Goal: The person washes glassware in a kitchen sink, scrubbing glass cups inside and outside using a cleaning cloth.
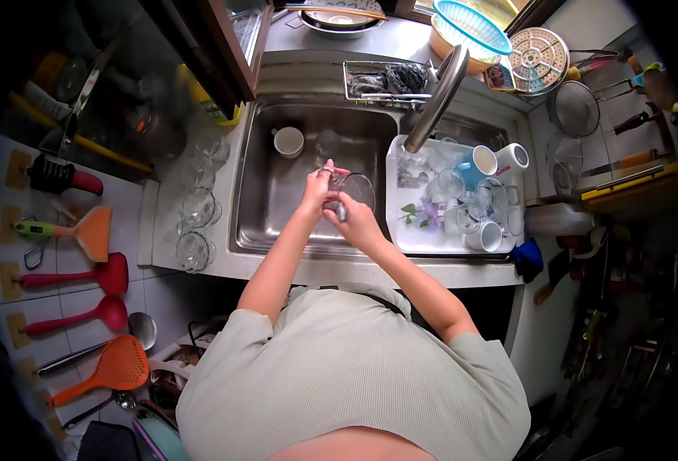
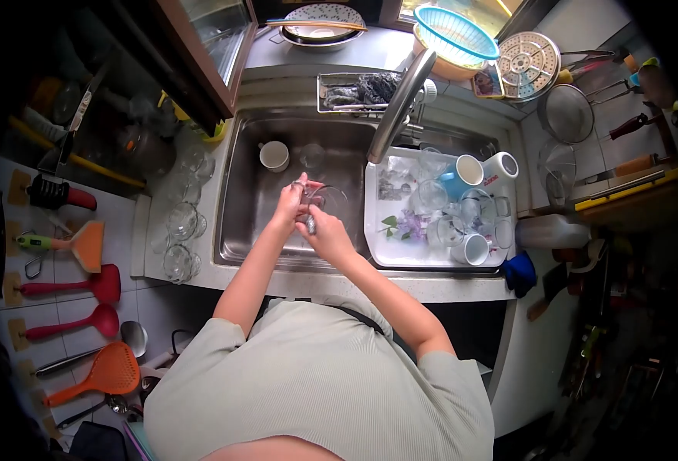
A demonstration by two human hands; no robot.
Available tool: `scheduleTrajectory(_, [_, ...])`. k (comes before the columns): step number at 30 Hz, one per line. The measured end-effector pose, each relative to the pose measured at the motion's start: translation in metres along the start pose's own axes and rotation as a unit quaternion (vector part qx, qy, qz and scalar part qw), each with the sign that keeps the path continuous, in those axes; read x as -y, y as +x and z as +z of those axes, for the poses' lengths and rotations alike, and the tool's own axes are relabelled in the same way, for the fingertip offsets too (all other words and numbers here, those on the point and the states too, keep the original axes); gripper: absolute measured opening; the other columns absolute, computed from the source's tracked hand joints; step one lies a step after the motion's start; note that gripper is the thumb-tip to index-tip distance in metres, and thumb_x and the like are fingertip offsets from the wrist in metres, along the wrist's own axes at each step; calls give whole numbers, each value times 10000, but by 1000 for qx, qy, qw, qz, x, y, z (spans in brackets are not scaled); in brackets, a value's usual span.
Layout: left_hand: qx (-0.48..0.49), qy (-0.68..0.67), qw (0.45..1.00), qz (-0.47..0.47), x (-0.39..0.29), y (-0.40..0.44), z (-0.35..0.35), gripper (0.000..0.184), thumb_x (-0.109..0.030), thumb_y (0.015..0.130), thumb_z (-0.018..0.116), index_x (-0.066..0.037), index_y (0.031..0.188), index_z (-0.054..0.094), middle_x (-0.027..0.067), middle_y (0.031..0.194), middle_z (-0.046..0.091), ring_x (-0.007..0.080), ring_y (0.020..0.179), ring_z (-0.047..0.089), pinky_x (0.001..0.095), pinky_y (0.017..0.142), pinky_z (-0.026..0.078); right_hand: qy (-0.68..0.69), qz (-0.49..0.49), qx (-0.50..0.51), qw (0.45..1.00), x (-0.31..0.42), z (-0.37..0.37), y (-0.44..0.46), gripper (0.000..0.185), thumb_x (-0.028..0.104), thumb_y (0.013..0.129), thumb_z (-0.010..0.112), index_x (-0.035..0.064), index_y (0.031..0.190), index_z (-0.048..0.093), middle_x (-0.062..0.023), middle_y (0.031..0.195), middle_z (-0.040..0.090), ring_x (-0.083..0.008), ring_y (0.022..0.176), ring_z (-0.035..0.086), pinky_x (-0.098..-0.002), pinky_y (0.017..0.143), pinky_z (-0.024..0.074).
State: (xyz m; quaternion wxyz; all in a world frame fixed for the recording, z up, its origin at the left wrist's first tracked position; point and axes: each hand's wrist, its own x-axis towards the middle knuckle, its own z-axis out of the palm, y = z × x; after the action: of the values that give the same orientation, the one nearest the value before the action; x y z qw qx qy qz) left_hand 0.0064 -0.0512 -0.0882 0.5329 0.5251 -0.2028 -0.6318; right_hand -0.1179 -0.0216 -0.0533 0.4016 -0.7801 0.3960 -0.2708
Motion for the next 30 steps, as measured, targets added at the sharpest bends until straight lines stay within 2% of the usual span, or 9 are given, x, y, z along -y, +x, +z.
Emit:
scheduleTrajectory(9, [-44,-123,988,81,-5,-3,-3,519,-524,835,445,-81,565,449,122,839,609,226,862,589,343,736,465,-216,-181,12,960,-2,-11,-15,434,129,644,642,1,1025,479,-150,899,548,-345,848,547,-381,780,434])
scheduleTrajectory(12, [-66,-145,981,109,-5,-3,0,511,-497,838,466,-99,523,396,108,751,604,218,858,600,339,742,456,-115,-125,30,985,3,-7,-18,463,147,649,633,2,1060,477,-145,952,560,-329,873,532,-382,804,423])
scheduleTrajectory(13, [-66,-140,981,121,-3,-4,1,507,-483,841,473,-99,520,395,111,739,605,215,851,602,338,749,451,-40,48,144,988,22,-15,-12,499,199,719,595,-8,1147,442,-174,1012,554,-323,920,524,-387,832,410])
scheduleTrajectory(16, [-88,-143,974,150,-11,-5,1,546,-476,840,484,-78,477,394,134,695,611,217,834,598,334,765,441,149,27,90,984,24,-11,-3,540,288,793,534,-9,1220,388,-198,1087,532,-332,985,517,-390,842,404])
scheduleTrajectory(17, [-100,-148,971,159,-16,-7,0,567,-479,838,487,-68,457,394,144,679,614,220,829,595,332,769,438,51,65,220,972,23,-23,-1,603,424,830,456,-24,1229,393,-192,1162,502,-299,1102,465,-385,924,356])
scheduleTrajectory(20, [-91,-49,977,186,-21,-14,-3,588,-476,842,483,-58,438,403,147,668,619,210,839,591,337,790,419,-354,-197,150,902,-8,-28,-8,664,503,828,417,-40,1210,417,-157,1260,435,-264,1211,359,-368,1029,233])
scheduleTrajectory(22, [-91,-64,975,193,-23,-19,1,600,-477,846,476,-52,428,407,149,658,621,208,847,589,342,812,407,-427,-233,98,868,-15,-35,-1,704,541,813,396,-53,1186,442,-152,1255,442,-254,1237,325,-375,1051,183])
scheduleTrajectory(25, [-101,-56,970,215,-25,-21,11,598,-476,848,473,-52,431,408,150,660,620,211,853,588,340,813,407,-328,-168,115,922,-9,-26,-7,702,546,826,372,-50,1189,443,-172,1249,441,-256,1229,333,-370,1044,193])
scheduleTrajectory(30, [-161,-115,960,200,-21,-22,16,590,-467,851,473,-53,437,407,152,655,617,215,858,584,349,809,409,191,18,113,975,25,-8,4,690,533,832,380,1,1269,350,-119,1273,424,-211,1220,343,-349,1038,187])
